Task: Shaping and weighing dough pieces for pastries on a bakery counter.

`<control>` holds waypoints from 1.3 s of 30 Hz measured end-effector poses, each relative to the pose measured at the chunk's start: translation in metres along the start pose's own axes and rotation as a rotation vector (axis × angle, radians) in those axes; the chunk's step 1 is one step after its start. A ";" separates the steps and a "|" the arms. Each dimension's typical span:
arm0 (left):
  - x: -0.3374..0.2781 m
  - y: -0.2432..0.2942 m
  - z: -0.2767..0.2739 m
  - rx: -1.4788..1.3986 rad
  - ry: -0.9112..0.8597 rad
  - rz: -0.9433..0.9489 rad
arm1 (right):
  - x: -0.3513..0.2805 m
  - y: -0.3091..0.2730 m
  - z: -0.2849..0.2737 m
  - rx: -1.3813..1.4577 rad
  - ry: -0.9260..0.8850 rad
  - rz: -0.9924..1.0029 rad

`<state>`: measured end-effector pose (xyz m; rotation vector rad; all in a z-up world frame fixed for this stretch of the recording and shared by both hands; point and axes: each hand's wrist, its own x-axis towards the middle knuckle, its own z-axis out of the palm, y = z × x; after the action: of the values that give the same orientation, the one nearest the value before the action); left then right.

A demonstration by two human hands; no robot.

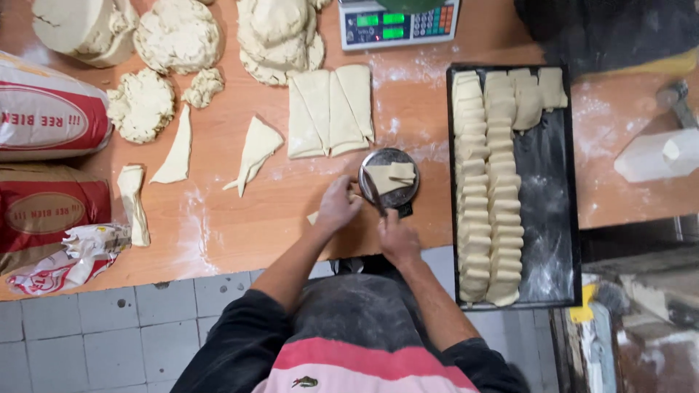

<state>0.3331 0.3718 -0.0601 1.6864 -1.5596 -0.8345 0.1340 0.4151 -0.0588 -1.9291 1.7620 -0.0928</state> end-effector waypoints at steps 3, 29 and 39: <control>-0.030 0.000 -0.033 0.044 -0.130 -0.222 | -0.019 0.027 -0.017 0.183 0.224 0.004; -0.062 0.030 0.017 -0.020 -0.172 -0.203 | 0.011 0.087 -0.126 -0.010 0.076 0.071; -0.046 0.032 -0.002 0.202 -0.043 -0.121 | 0.031 0.094 -0.130 0.131 0.107 -0.042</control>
<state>0.3138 0.4167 -0.0321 1.9349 -1.6293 -0.7999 0.0026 0.3417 0.0055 -1.8972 1.7377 -0.3238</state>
